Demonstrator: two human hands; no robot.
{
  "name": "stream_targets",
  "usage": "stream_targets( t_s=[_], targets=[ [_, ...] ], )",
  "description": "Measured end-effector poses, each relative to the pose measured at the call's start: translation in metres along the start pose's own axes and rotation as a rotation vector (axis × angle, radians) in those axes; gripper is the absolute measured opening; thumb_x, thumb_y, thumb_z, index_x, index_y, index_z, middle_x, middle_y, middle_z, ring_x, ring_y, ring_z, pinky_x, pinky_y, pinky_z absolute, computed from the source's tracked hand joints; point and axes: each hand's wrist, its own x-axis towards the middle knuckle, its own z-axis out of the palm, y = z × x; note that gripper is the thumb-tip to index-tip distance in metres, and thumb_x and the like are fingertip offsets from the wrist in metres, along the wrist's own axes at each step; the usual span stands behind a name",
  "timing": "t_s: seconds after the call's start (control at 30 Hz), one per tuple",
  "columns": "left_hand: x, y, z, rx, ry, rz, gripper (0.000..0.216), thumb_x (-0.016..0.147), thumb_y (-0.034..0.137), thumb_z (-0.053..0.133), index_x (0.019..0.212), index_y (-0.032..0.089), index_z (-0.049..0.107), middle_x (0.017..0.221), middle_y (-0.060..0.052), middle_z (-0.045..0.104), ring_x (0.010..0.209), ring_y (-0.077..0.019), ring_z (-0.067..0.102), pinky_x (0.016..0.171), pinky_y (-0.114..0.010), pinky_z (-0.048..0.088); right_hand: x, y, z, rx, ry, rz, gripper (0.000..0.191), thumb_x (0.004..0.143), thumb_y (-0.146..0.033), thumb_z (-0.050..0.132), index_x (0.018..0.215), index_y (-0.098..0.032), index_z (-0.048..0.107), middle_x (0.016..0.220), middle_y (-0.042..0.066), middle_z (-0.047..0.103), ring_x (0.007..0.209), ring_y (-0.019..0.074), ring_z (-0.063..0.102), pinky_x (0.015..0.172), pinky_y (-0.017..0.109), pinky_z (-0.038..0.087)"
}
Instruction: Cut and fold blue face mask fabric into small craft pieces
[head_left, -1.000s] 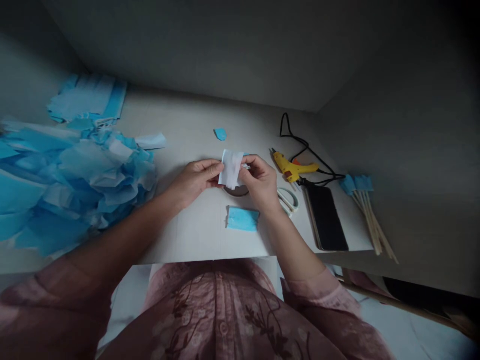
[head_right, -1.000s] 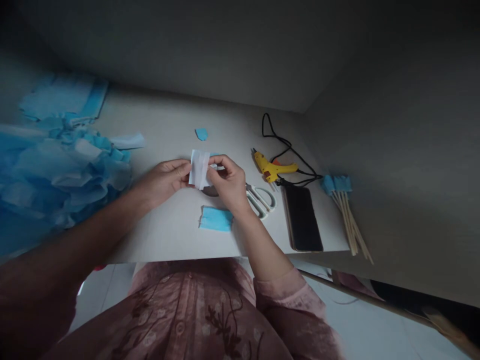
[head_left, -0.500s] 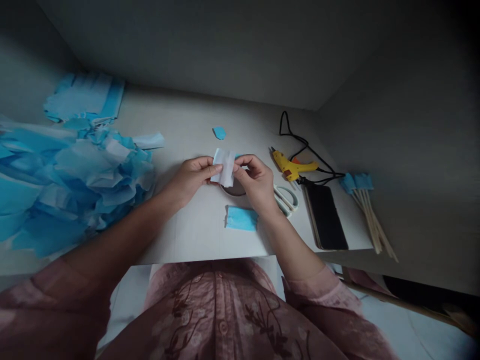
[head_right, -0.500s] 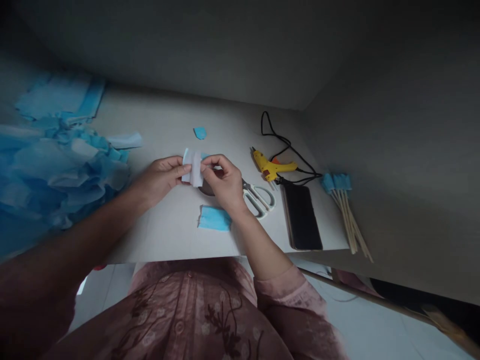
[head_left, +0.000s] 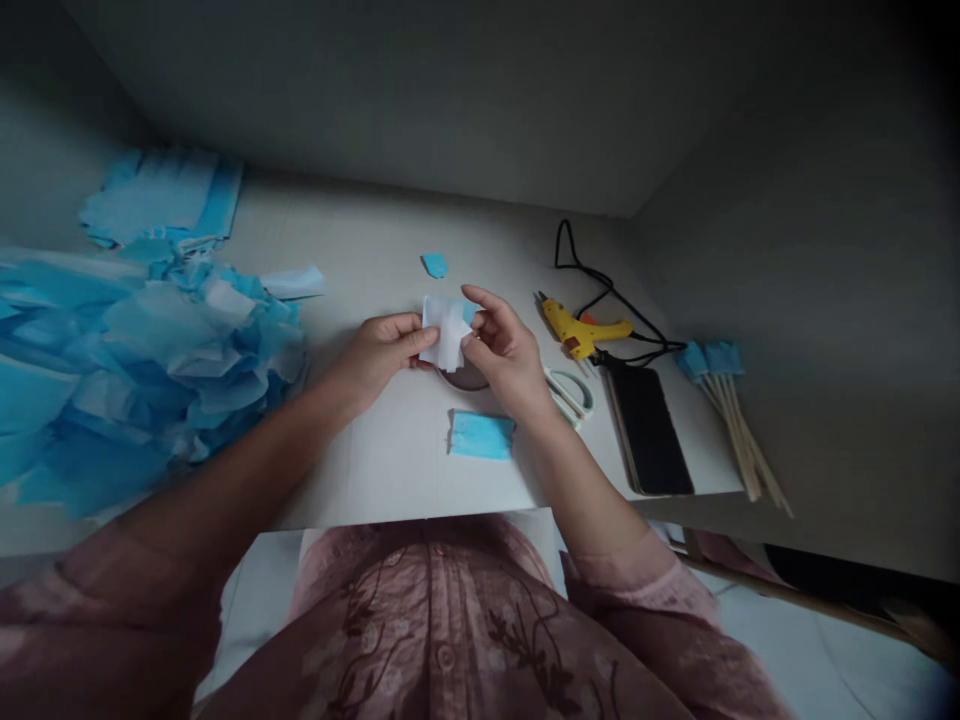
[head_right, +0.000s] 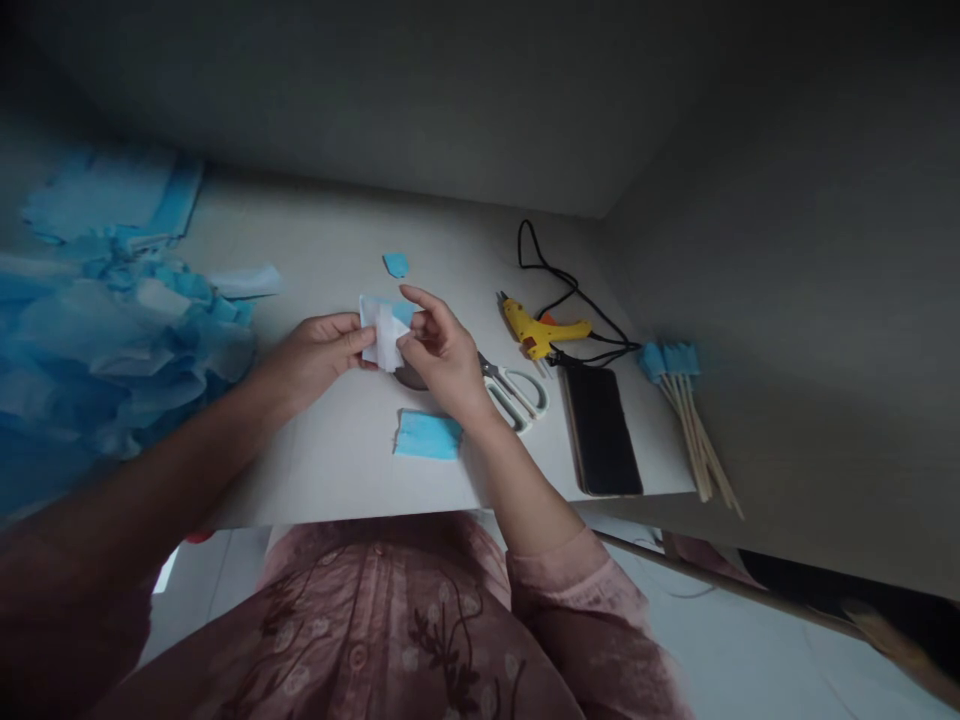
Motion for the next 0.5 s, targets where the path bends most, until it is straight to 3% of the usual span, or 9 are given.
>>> stream_targets(
  t_s=[0.23, 0.5],
  targets=[
    [-0.0015, 0.0001, -0.0009, 0.08, 0.003, 0.033, 0.032, 0.074, 0.046, 0.078, 0.081, 0.015, 0.072, 0.074, -0.002, 0.068, 0.068, -0.0143, 0.058, 0.068, -0.029, 0.046, -0.0002, -0.0082, -0.0005, 0.048, 0.148, 0.054, 0.025, 0.087, -0.047, 0.069, 0.094, -0.023, 0.071, 0.08, -0.001, 0.065, 0.073, 0.0137, 0.057, 0.071, 0.028, 0.048],
    [-0.0009, -0.0001, 0.0, 0.046, 0.02, 0.02, 0.031, 0.074, 0.045, 0.079, 0.079, 0.015, 0.071, 0.073, -0.002, 0.066, 0.069, -0.0146, 0.058, 0.069, -0.029, 0.045, 0.0007, -0.0044, 0.0016, 0.135, 0.166, 0.112, 0.036, 0.087, -0.054, 0.067, 0.074, -0.022, 0.06, 0.065, -0.004, 0.051, 0.064, 0.0116, 0.048, 0.064, 0.025, 0.043]
  ],
)
